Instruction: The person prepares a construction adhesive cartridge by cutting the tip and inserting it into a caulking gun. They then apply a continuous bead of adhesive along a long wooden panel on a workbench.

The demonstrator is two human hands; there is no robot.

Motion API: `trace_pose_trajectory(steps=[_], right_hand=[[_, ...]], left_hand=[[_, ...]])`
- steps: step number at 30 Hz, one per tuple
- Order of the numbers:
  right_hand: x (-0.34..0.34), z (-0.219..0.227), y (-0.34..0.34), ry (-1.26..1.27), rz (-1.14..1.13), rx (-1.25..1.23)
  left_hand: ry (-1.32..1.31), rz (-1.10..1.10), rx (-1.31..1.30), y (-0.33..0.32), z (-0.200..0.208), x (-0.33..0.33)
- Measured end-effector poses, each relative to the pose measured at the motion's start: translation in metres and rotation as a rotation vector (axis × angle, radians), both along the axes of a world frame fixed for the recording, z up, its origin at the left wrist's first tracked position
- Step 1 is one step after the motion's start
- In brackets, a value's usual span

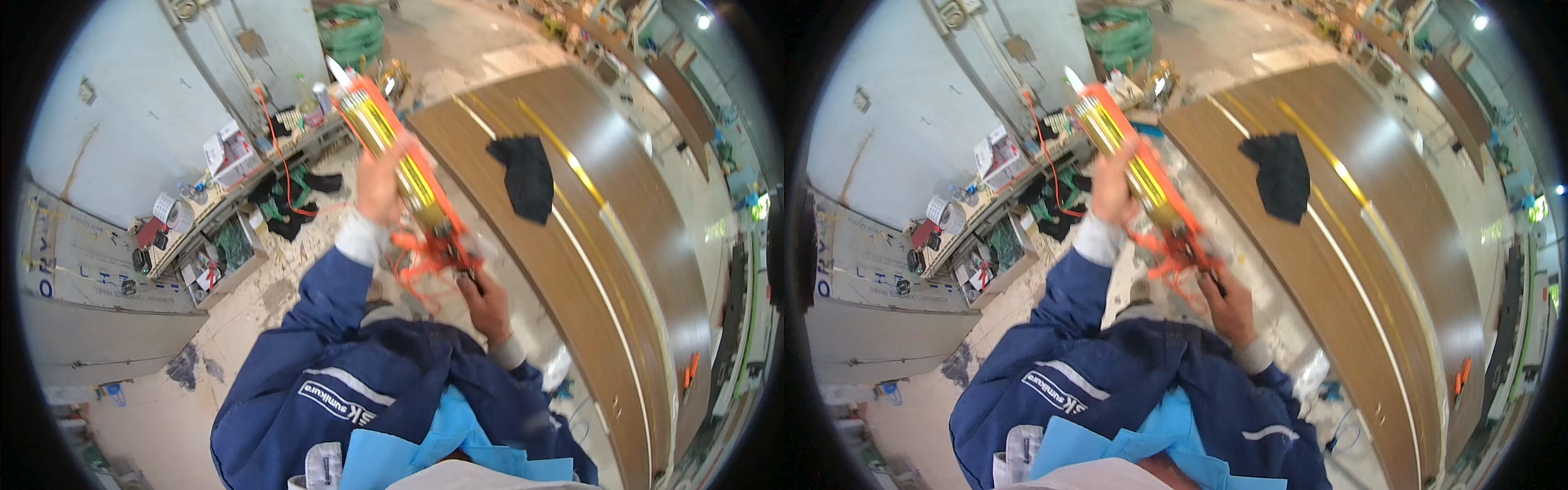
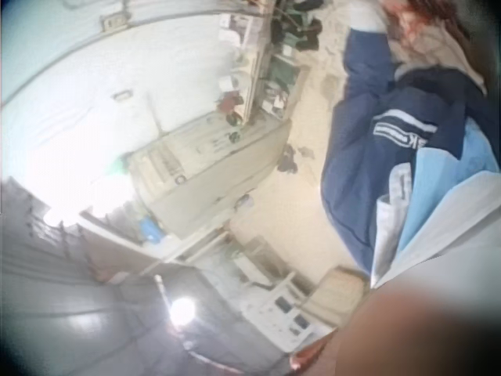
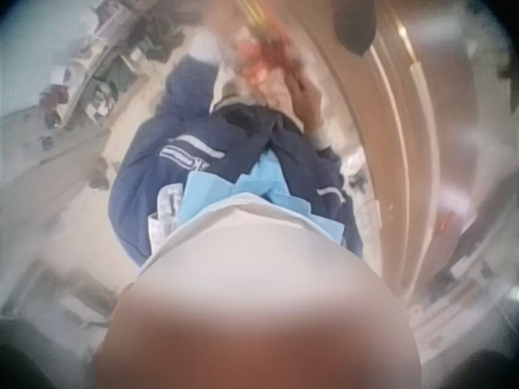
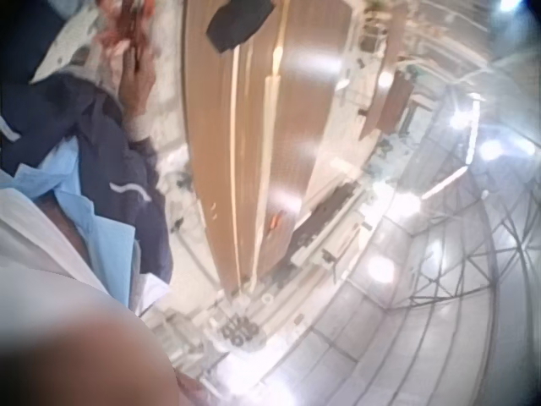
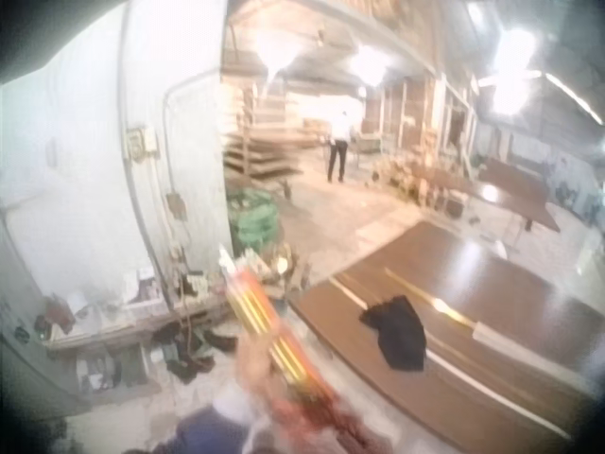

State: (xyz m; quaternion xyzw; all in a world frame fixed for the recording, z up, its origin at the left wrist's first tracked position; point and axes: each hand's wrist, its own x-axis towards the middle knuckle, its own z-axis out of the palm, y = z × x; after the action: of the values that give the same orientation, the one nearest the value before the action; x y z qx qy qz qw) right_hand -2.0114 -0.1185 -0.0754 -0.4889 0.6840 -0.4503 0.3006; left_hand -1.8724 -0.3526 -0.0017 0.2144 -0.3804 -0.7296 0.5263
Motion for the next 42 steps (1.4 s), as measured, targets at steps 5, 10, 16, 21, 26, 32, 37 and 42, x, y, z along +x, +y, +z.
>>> trace_pose_trajectory(steps=[5,10,16,21,26,32,37,42], right_hand=[[-0.033,0.047,0.026,0.347,-0.015,0.042],[-0.070,0.078,0.074,0.335,-0.032,0.130],[-0.067,0.072,0.106,-0.097,-0.146,-0.223],[-0.046,0.081,0.092,-0.193,-0.382,-0.202],[-0.051,0.098,0.070,-0.330,-0.233,-0.117],[-0.063,0.112,0.073,-0.693,0.036,-0.373],[-0.075,0.117,0.056,-0.658,0.089,-0.800],[-0.116,0.221,0.103,-0.177,-0.739,-1.242]], left_hand=[[0.236,0.014,0.163,-0.058,0.005,0.009],[0.314,0.066,0.197,-0.079,0.018,0.010],[0.336,0.034,0.276,-0.093,0.013,0.009],[0.371,0.023,0.194,-0.093,0.006,-0.003],[0.348,0.050,0.245,-0.116,0.015,0.005],[0.330,0.042,0.447,-0.134,0.019,0.020],[0.482,0.068,0.443,-0.123,0.017,0.008],[0.442,0.140,0.439,-0.123,0.026,0.003]])
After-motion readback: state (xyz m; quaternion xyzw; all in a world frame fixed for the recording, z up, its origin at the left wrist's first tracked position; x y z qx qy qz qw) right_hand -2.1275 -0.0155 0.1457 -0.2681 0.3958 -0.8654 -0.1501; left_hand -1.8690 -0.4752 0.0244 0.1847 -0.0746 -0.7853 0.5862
